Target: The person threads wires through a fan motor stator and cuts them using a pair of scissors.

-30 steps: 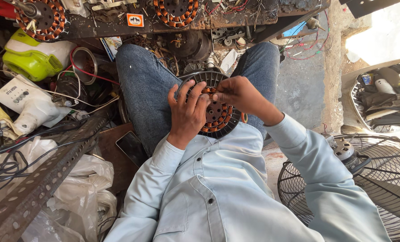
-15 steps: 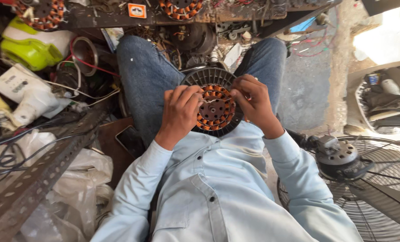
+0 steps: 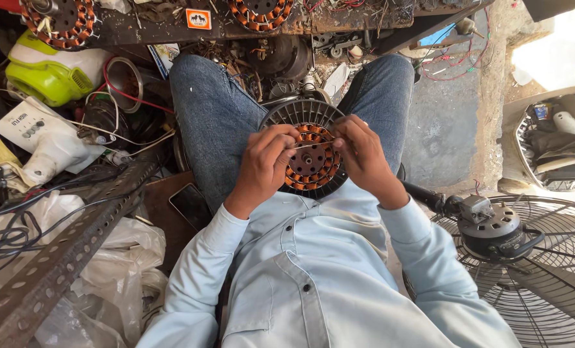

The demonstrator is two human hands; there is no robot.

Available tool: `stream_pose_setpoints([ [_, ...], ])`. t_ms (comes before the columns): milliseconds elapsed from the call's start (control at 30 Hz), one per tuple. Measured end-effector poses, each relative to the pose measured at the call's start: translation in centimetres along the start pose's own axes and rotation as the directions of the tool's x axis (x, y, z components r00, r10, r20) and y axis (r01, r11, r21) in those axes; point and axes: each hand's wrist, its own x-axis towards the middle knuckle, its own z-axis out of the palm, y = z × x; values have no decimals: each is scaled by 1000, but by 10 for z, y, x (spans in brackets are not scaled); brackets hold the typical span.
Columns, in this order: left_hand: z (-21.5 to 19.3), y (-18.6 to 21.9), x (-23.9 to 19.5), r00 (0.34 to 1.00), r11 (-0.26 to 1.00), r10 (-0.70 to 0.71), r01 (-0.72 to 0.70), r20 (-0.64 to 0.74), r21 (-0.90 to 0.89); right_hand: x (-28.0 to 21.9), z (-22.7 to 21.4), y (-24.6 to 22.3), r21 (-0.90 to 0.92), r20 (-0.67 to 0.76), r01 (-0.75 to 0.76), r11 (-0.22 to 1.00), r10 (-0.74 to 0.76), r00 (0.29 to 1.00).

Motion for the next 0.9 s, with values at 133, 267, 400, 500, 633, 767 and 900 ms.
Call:
stream_pose_setpoints([
  [133,8,-9,11,999,956,-4,20,54,-294,15,-4,15,384,205,-29,923,-55,977],
  [267,-6,-12,18,971,955,34,39,238,-294,28,-10,18,527,457,-322,787,57,887],
  [400,-13,-15,25,947,985,172,-167,270,-42,36,-9,0,179,338,75,981,-133,932],
  [500,-19,-12,24,916,952,197,-263,349,154,38,-12,-14,6,358,136,991,-130,925],
  [633,-18,-14,22,918,940,184,-269,352,210,37,-13,-16,-137,428,258,956,-178,886],
  [767,-18,-16,17,918,928,210,-295,337,226,29,-9,-18,-291,448,306,906,-154,881],
  [900,-16,-19,14,912,920,178,-288,369,266,24,-6,-19,-341,436,305,889,-138,889],
])
